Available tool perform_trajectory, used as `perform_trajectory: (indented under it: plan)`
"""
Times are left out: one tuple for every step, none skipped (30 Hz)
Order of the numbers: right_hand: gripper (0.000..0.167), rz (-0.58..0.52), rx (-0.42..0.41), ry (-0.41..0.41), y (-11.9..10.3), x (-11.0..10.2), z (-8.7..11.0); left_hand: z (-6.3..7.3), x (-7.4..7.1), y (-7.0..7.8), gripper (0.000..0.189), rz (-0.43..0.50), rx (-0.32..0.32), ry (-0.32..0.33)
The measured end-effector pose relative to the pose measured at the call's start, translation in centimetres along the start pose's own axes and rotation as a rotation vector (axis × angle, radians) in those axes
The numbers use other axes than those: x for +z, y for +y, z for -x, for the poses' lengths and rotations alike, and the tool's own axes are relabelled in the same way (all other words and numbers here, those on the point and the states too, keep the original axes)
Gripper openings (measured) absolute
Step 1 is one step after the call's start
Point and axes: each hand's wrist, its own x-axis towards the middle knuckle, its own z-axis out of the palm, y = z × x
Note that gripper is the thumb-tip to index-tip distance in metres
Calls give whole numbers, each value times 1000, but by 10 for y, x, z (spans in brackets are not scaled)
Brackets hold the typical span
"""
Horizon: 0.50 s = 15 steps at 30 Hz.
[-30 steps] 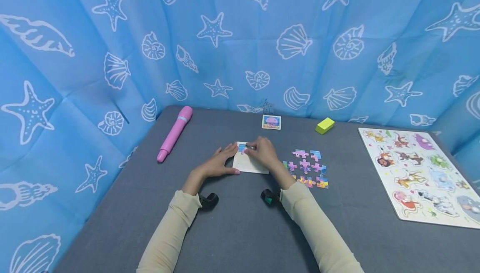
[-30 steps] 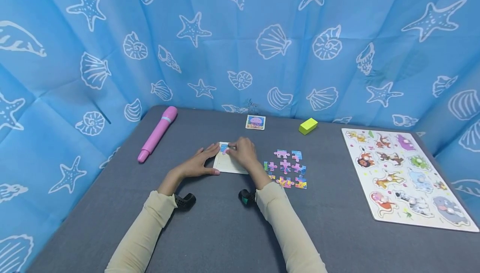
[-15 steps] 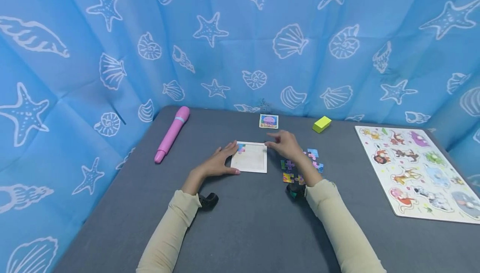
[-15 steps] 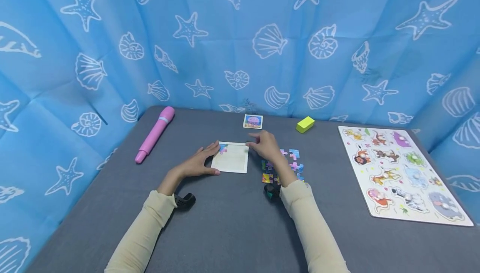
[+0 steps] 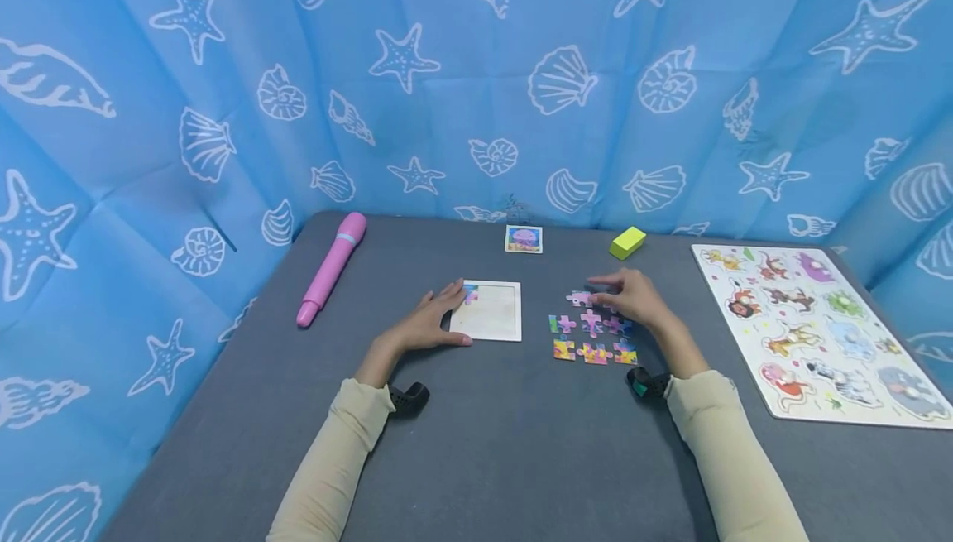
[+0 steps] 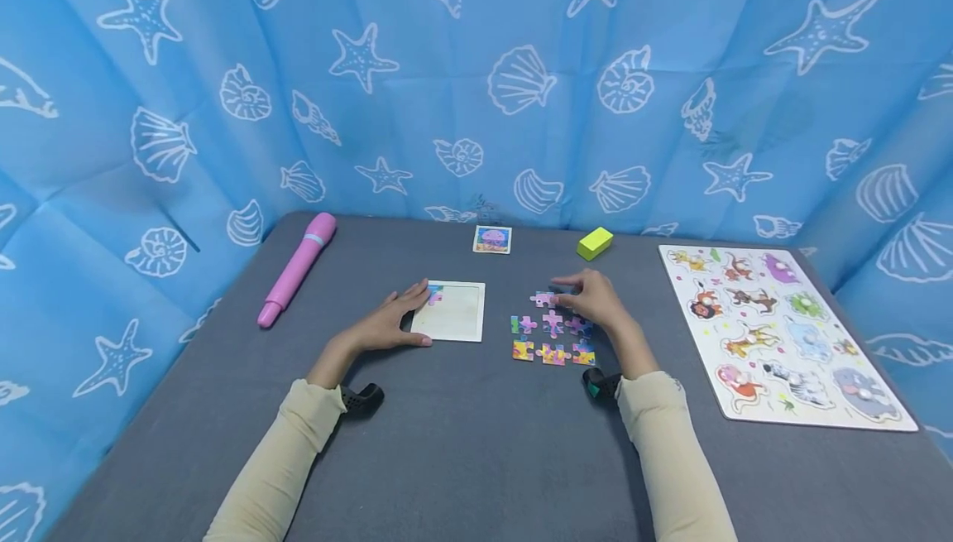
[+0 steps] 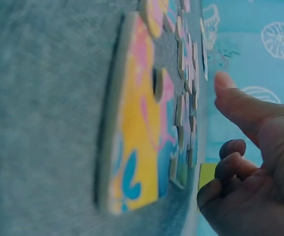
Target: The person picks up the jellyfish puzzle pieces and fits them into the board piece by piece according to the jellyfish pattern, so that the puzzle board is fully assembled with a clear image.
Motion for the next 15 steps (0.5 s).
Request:
perform_trajectory:
  plan:
    - [33, -3, 10, -11, 1, 0, 0, 1, 0, 0, 92, -1, 0, 0]
    - [33, -4, 22, -21, 3, 0, 0, 1, -1, 0, 92, -3, 2, 0]
    - [34, -7, 31, -29, 3, 0, 1, 1, -1, 0, 92, -7, 1, -2]
    - [34, -8, 42, -33, 4, 1, 1, 1, -1, 0, 92, -10, 1, -4]
    - [34, -10, 51, -37, 5, 1, 0, 2, -2, 0, 92, -10, -2, -6]
    - [34, -13, 61, -41, 6, 2, 0, 2, -2, 1, 92, -11, -1, -7]
    - [34, -12, 69, -45, 6, 3, 0, 1, -2, 1, 92, -10, 1, -8]
    - [34, -10, 74, -49, 7, 3, -1, 1, -2, 1, 92, -9, -4, -11]
    - [34, -11, 80, -53, 7, 4, -1, 1, -2, 1, 92, -11, -8, -13]
    - [34, -10, 86, -55, 7, 4, -1, 1, -2, 1, 92, -9, -11, -14]
    - [34, -7, 90, -58, 7, 5, -2, 1, -2, 1, 92, -8, -14, -16]
    - [34, -6, 93, -60, 7, 5, -2, 1, -1, 1, 92, -9, -14, -16]
    - [34, 0, 93, -62, 7, 5, -2, 0, -1, 1, 92, -10, -18, -17]
    - [34, 2, 96, -62, 6, 5, -1, 0, -1, 0, 92, -11, -21, -18]
    - [34, 4, 96, -62, 6, 5, -1, 0, 0, 0, 92, -11, -20, -18]
